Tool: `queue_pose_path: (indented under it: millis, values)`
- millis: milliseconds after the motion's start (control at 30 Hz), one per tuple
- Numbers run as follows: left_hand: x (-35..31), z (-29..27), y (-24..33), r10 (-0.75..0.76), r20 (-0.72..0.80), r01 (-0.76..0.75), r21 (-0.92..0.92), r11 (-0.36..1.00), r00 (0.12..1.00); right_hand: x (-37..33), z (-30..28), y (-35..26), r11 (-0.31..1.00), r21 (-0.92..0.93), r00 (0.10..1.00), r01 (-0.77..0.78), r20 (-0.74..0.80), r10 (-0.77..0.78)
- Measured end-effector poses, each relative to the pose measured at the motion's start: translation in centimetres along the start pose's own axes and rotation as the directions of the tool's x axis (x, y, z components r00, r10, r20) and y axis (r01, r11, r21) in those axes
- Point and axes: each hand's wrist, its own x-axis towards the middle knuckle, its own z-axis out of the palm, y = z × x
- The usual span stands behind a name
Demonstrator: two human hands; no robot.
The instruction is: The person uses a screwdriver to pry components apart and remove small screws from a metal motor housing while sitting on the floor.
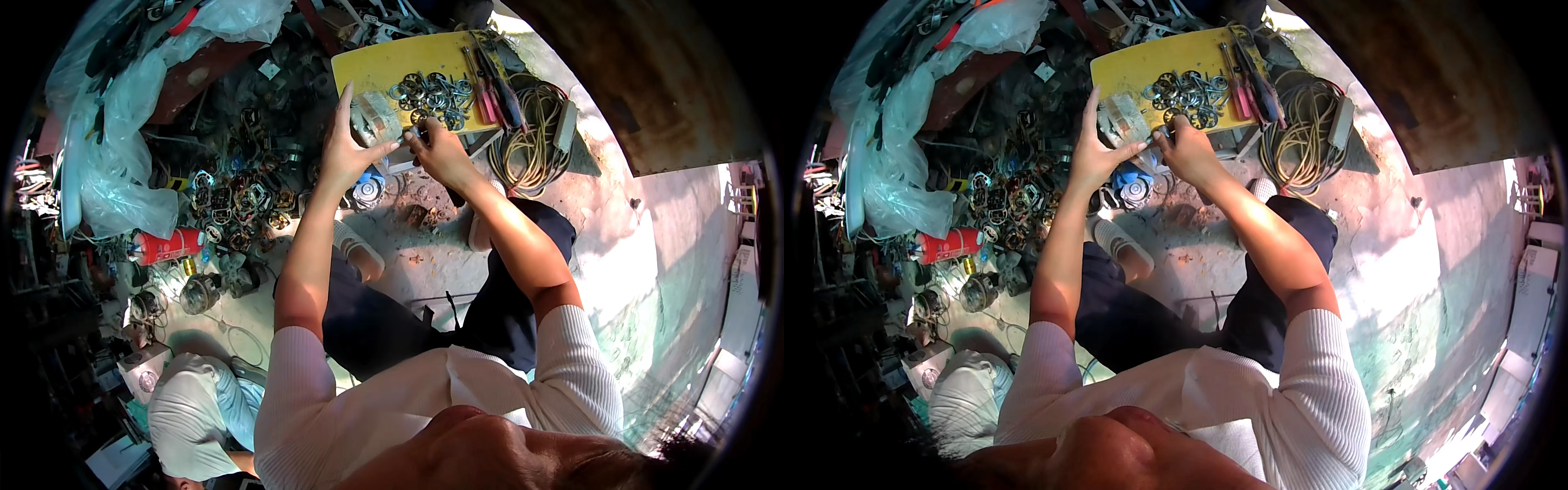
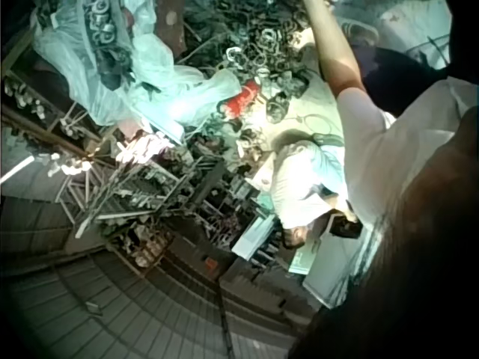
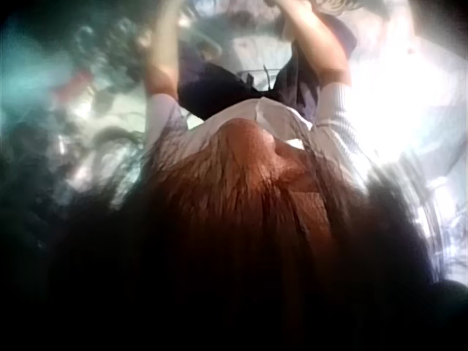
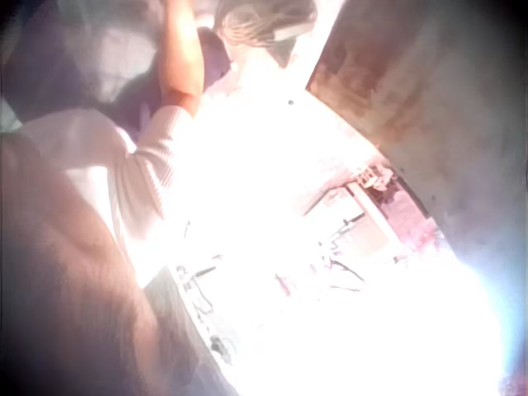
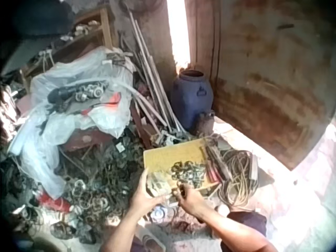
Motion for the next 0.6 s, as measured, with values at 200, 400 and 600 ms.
queue_pose_path:
  millis: [200,400,600]
  values:
    - [-0.1,-0.9,-1.2,0.144,0.112,-0.169,0.26,0.951,0.983,-0.8,2.1,0.6,0.994,-0.038,0.992,0.104,-0.073,-0.107]
    - [-0.2,-0.8,-1.3,0.116,0.126,-0.145,0.257,0.955,0.985,-2.3,2.6,-0.3,0.996,0.088,0.992,0.013,-0.123,-0.002]
    - [-0.6,-1.3,-1.9,0.159,0.194,-0.207,0.265,0.942,0.968,-4.1,3.3,0.2,0.986,0.163,0.986,-0.047,-0.15,0.072]
